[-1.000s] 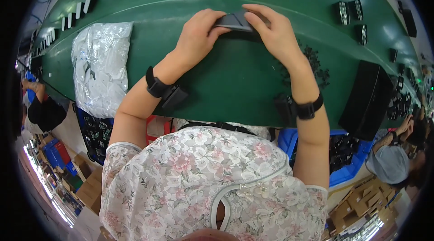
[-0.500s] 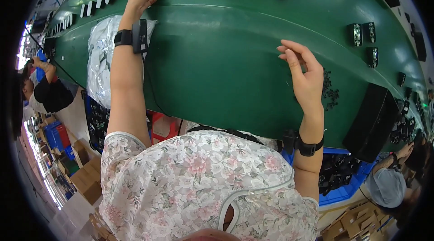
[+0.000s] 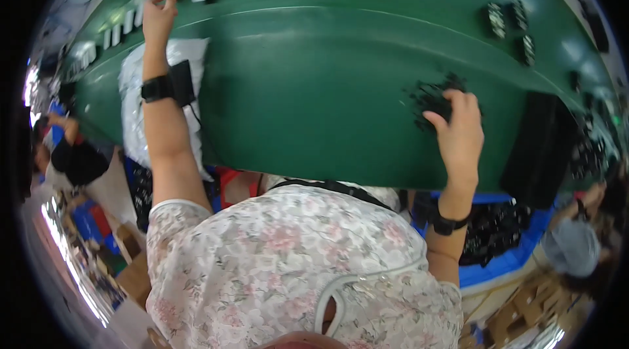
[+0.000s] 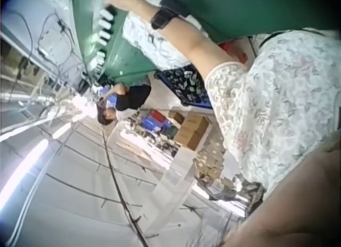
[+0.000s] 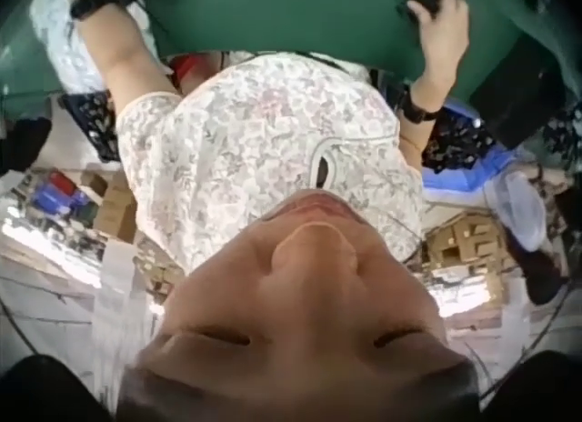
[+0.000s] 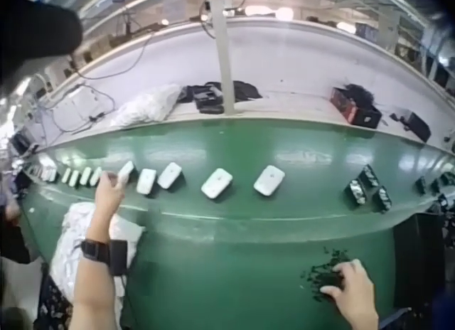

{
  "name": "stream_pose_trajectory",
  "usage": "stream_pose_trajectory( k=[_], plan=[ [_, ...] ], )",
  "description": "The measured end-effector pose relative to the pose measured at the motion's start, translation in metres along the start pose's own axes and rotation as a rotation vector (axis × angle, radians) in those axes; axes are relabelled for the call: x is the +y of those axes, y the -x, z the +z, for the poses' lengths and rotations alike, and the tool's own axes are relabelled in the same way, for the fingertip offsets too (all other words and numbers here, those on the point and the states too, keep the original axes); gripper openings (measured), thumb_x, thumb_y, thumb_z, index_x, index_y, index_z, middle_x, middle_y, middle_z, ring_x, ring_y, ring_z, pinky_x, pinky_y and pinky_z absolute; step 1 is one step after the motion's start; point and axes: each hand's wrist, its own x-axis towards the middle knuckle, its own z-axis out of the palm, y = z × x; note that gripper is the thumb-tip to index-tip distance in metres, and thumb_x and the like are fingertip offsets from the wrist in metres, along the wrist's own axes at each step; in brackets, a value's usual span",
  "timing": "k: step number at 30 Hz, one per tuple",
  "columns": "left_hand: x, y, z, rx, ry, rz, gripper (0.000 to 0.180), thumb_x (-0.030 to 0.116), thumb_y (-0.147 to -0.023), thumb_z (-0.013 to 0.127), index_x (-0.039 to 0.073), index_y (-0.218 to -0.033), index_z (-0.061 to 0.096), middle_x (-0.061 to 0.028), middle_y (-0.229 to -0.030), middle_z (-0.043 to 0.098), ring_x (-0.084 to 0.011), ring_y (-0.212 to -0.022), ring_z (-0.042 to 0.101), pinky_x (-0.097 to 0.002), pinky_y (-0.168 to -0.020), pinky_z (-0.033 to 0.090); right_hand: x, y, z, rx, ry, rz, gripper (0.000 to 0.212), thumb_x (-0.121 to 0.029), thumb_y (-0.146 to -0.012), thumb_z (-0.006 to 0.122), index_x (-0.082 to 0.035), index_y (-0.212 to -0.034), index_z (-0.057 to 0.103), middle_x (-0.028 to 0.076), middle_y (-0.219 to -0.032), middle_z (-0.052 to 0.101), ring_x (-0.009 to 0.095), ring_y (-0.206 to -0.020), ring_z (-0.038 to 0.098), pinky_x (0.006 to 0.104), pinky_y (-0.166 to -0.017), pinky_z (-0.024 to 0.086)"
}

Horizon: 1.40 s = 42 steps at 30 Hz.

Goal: Assembling small plastic housings and electronic components on a factory production line.

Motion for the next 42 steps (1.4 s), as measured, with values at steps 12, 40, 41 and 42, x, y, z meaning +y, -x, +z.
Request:
stream_pose_trajectory(
  k=[12,40,41,42],
  plan=[
    [-0.065,0.126,-0.167,-0.532,-0.449,-0.327,0.023,0.024,-0.080,0.064,0.006,-0.093,0.070,-0.0093,-0.078,0.068,-0.0209,-0.073,0.065,-0.0325,-0.068,0.049,0.027,-0.012,0.029,0.095,-0.280,0.032,0.006,-0.005,-0.086,0.059,-0.002,-0.091,0.058,0.005,-0.083,0.053,0.015,-0.063,0.047,0.0254,-0.061,0.042],
    [0.018,0.116,-0.158,0.001,-0.065,0.101,0.025,0.025,-0.089,0.062,0.002,-0.098,0.058,-0.0105,-0.080,0.063,-0.0207,-0.070,0.058,-0.0314,-0.067,0.047,-0.010,-0.003,0.016,0.273,-0.651,0.030,0.007,-0.008,-0.085,0.063,-0.001,-0.087,0.062,0.001,-0.077,0.060,0.006,-0.066,0.054,0.0207,-0.059,0.044],
    [0.041,0.118,-0.146,-0.008,0.049,0.153,0.022,0.022,-0.089,0.063,0.002,-0.097,0.059,-0.0078,-0.078,0.063,-0.0173,-0.068,0.057,-0.0294,-0.064,0.046,-0.013,-0.002,0.013,0.260,-0.656,0.054,0.007,-0.007,-0.084,0.064,-0.001,-0.087,0.062,0.001,-0.075,0.058,0.006,-0.064,0.053,0.0212,-0.057,0.043],
    [0.059,0.120,-0.130,-0.023,0.170,0.197,0.020,0.019,-0.088,0.064,0.001,-0.096,0.059,-0.0050,-0.076,0.062,-0.0139,-0.066,0.055,-0.0273,-0.061,0.045,-0.013,0.001,0.016,0.290,-0.663,0.039,0.007,-0.007,-0.084,0.065,-0.001,-0.086,0.061,0.001,-0.074,0.057,0.006,-0.061,0.052,0.0214,-0.056,0.043]
  ],
)
